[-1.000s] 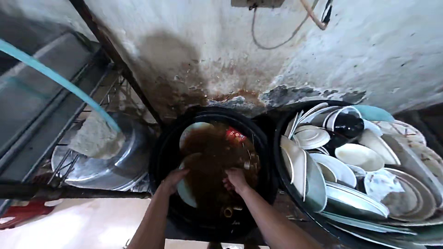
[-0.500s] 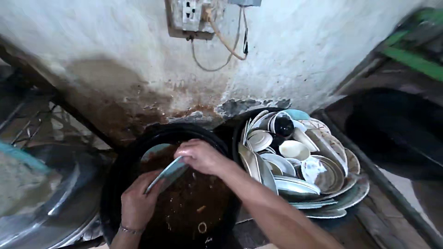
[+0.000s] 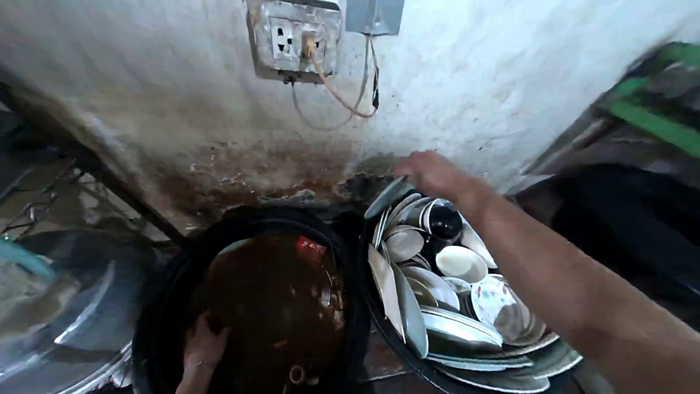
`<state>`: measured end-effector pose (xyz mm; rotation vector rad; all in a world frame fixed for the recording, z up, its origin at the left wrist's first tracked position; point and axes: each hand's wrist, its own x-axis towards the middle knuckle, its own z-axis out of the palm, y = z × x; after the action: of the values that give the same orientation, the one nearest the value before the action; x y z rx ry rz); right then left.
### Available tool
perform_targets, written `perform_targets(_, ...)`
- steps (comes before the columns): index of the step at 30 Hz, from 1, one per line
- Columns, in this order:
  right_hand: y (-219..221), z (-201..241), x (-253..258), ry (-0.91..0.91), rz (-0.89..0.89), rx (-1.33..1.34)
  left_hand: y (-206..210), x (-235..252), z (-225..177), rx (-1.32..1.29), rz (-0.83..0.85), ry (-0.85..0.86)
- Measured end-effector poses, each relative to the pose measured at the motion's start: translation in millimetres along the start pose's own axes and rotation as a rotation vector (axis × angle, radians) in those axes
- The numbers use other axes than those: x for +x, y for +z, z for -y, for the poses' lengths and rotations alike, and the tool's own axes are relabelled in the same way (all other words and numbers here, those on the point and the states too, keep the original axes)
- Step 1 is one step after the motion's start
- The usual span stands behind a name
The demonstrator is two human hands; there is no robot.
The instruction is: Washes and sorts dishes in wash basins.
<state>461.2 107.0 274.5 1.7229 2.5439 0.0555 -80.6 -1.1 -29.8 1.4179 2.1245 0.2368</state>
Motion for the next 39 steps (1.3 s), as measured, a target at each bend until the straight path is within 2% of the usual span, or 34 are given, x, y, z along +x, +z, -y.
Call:
perform_targets(1,18.2,-11.9,3.9,-0.041,-0.026,0.013,0.1,1.7,0.7,-0.021,-0.012,-0.019)
perform_targets(4,56.2,-28.2,10.5,-0.015,-0.051,0.022,-3.8,6.8,-1.5,-0.014,0.000,-0.123)
perform_targets(8,76.6,-36.1,1.4,0.164,0.142,0.067,-16.4,7.5,-10.0,0.154,0.188,-0.196)
perform_targets(12,99.9,-50.0,-4.0,0.261,0.131,0.135,-15.5,21.6,-7.2,0.019,0.252,-0.226)
perform_targets(15,110.8,-38.3,6.7,0.389,0.216,0.130,-8.5,33.1,-1.0,0.001,0.335,-0.271)
perform_targets(18,109.8,1.6,26.4,0.388,0.242,0.097,-14.1,44.6,-0.7,0.106,0.382,-0.196)
perform_targets(22,99.4,105.3,29.2,0.217,-0.060,0.178,-68.7,20.3,-23.6,0.023,0.279,0.034)
perform_targets(26,99.5,224.6,39.8,-0.051,-0.072,0.435,-133.4,-27.4,-81.0,-0.150,0.229,0.202)
perform_targets(28,98.1,264.2,52.5,-0.128,-0.050,0.572,-153.9,-47.5,-106.8,-0.100,0.169,0.340)
perform_targets(30,99.4,282.2,63.4,-0.214,-0.133,0.676,-163.0,-65.2,-120.6,-0.100,0.063,0.547)
perform_targets(33,78.4,271.1,56.5,-0.296,-0.208,0.799,-153.1,-68.4,-129.1,-0.210,-0.142,0.870)
perform_targets(34,66.9,260.3,47.4,-0.310,-0.243,0.791,-142.0,-58.4,-128.9,-0.212,-0.188,0.910)
perform_targets(36,37.4,230.3,21.4,-0.278,-0.337,0.730,-109.1,-29.0,-118.6,-0.165,-0.145,0.784)
perform_targets(39,-20.9,161.7,-32.1,-0.148,-0.444,0.561,-44.9,18.9,-72.0,-0.050,-0.027,0.479)
